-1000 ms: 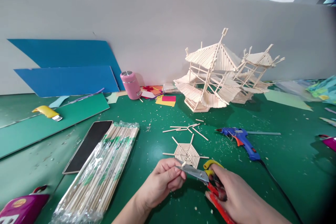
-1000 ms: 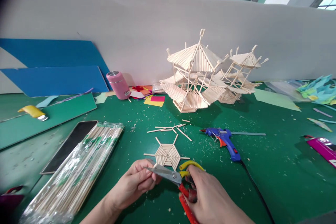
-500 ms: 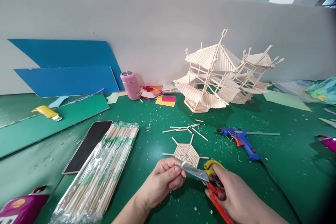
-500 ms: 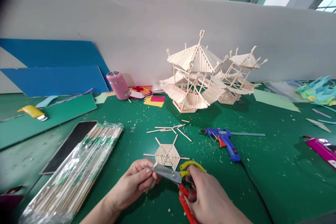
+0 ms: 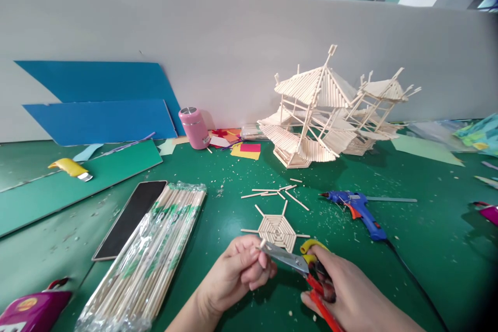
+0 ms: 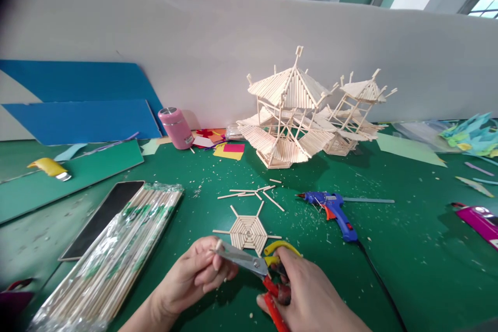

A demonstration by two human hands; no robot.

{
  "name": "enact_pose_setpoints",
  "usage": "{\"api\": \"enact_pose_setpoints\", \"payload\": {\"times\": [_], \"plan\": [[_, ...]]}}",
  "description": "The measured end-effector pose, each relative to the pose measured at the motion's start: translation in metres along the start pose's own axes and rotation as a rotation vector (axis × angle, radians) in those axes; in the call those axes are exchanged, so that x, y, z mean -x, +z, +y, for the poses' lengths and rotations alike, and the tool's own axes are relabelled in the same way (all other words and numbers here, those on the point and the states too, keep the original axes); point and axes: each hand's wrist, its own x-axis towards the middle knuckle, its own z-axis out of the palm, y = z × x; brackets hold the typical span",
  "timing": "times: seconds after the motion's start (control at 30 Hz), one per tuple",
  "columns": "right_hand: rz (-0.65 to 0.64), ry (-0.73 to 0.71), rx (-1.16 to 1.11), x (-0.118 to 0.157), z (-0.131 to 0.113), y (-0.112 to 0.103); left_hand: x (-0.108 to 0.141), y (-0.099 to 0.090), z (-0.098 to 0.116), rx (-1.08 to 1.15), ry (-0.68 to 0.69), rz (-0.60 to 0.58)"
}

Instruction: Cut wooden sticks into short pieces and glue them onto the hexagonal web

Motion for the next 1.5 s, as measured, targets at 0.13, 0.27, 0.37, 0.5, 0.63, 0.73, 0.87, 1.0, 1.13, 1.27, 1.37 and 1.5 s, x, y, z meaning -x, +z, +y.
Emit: {"api": "enact_pose_setpoints", "payload": {"times": [0.13,0.27,0.37,0.5,0.63,0.73,0.87,1.0,1.13,1.27,1.37,1.5], "plan": [[0.053,0.060,-0.076,0.001,0.008,-0.005,-0.002,0.000,0.005,-0.017,0.093,0.064],[0.182,0.193,-0.066,0.006,0.019,-0.019,-0.005,-0.002,0.001,-0.097,0.049,0.109],[0.250,0.233,-0.022,0.013,0.030,-0.027,-0.005,-0.003,-0.002,-0.149,0.030,0.134],[0.209,0.237,-0.029,0.021,0.035,-0.026,-0.005,-0.002,-0.003,-0.231,-0.013,0.163],[0.118,0.163,-0.088,0.022,0.026,-0.015,-0.005,0.002,-0.003,-0.388,-0.036,0.210],[0.084,0.130,-0.092,0.020,0.018,-0.011,-0.004,0.004,-0.004,-0.488,-0.017,0.249],[0.049,0.107,-0.089,0.019,0.009,-0.011,-0.003,0.008,-0.005,-0.551,-0.004,0.292],[-0.007,0.103,-0.150,0.017,-0.002,-0.012,-0.002,0.011,-0.005,-0.630,-0.018,0.312],[-0.087,0.120,-0.236,0.017,-0.012,-0.012,0.000,0.013,-0.003,-0.829,0.017,0.308],[-0.053,0.122,-0.190,0.021,-0.019,-0.009,0.003,0.016,-0.001,-1.050,0.101,0.259],[-0.036,0.166,-0.275,0.025,-0.023,-0.004,0.007,0.017,-0.002,-1.197,0.143,0.225],[-0.075,0.268,-0.700,0.028,-0.019,0.008,0.010,0.016,-0.007,-1.511,0.357,0.239]]}}
